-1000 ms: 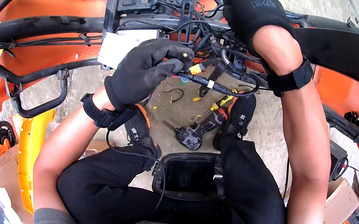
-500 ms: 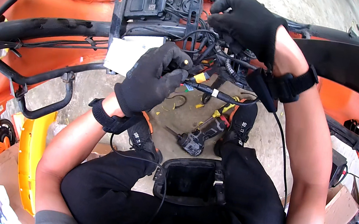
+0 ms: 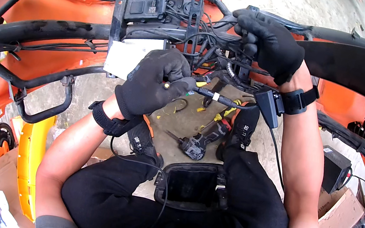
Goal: The person connects wires and adjusts electrical components on a motorcycle chassis by hand.
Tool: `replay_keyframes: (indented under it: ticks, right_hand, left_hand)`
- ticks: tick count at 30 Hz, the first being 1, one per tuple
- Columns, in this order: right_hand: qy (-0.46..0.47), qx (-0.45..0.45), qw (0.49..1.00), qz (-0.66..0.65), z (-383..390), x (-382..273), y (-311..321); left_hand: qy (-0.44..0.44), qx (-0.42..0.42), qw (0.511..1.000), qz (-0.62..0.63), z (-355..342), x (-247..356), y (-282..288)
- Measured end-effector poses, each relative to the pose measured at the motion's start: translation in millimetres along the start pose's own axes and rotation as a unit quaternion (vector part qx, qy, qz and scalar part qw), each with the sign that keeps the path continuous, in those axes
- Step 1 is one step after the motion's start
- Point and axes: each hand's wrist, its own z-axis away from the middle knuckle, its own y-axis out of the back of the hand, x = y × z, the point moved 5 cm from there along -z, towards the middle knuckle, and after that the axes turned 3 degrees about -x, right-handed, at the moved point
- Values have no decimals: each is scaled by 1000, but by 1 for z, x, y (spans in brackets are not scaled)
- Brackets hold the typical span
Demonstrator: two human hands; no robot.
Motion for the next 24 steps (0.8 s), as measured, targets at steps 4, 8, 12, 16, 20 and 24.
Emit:
replay_keyframes:
  ticks: [4,8,12,16,20,24]
  right_hand:
    - [93,12,996,-7,-7,-11,-14]
    - [212,-9,971,108,-13,-19,-11]
    - [85,23,996,26,-10,-21,-14]
    - [273,5,901,337,-7,-36,-6]
    - [349,32,768,536,-6,-72,-28]
    - [333,58,774,536,-16,-72,-25]
  left_hand:
    - [-10,36,998,58,2,-1,0]
    - [-53,77,994,48,0,-5,-5]
    - [-116,0,988,-104,-3,-1,-2]
    - [-127,-21,985,-112,-7,6,-3]
    - [-119,-26,987,-104,-3,1,0]
    - [-127,-39,987,-93,-5,-2,-2]
